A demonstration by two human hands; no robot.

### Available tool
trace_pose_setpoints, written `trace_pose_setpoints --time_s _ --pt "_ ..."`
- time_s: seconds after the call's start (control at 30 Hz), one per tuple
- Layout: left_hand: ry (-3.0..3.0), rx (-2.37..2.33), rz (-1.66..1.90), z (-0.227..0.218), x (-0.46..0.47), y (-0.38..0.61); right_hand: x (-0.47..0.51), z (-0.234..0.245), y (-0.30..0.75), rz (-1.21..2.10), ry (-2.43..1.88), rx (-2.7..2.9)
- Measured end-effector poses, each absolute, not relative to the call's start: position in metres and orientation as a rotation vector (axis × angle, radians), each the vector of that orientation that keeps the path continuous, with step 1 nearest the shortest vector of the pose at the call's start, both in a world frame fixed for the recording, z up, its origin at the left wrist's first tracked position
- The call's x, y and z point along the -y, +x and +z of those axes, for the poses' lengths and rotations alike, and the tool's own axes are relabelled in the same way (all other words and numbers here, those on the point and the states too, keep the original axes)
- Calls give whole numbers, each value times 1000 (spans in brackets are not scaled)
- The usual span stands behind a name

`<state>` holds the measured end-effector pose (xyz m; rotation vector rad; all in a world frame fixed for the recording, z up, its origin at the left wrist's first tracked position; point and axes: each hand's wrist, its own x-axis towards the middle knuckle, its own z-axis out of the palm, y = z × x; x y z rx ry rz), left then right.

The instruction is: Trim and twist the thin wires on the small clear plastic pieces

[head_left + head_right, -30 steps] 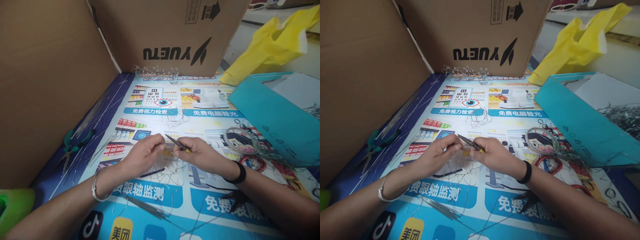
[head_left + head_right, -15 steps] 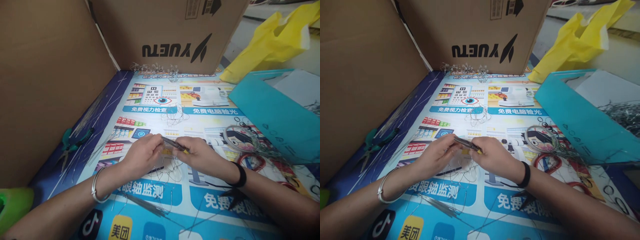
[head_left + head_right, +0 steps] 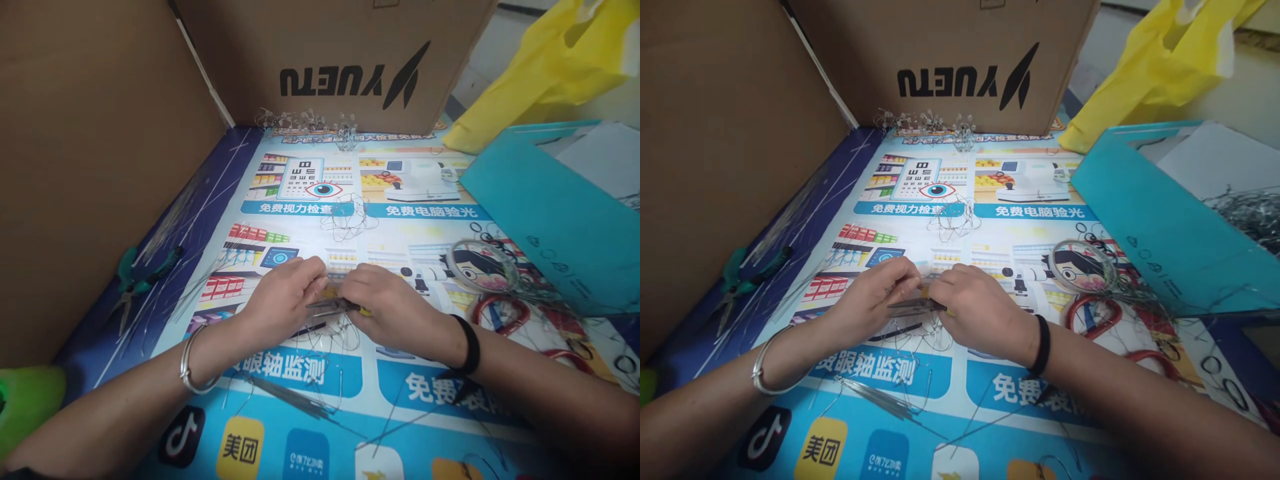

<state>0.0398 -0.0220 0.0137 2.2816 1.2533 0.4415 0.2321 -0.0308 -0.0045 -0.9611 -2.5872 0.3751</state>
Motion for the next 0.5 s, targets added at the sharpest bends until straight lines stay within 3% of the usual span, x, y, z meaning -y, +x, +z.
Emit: trace_pose_setpoints --time_s 0.5 --pt "2311 -1229 497 11 20 39 27 -2 234 618 -1031 2344"
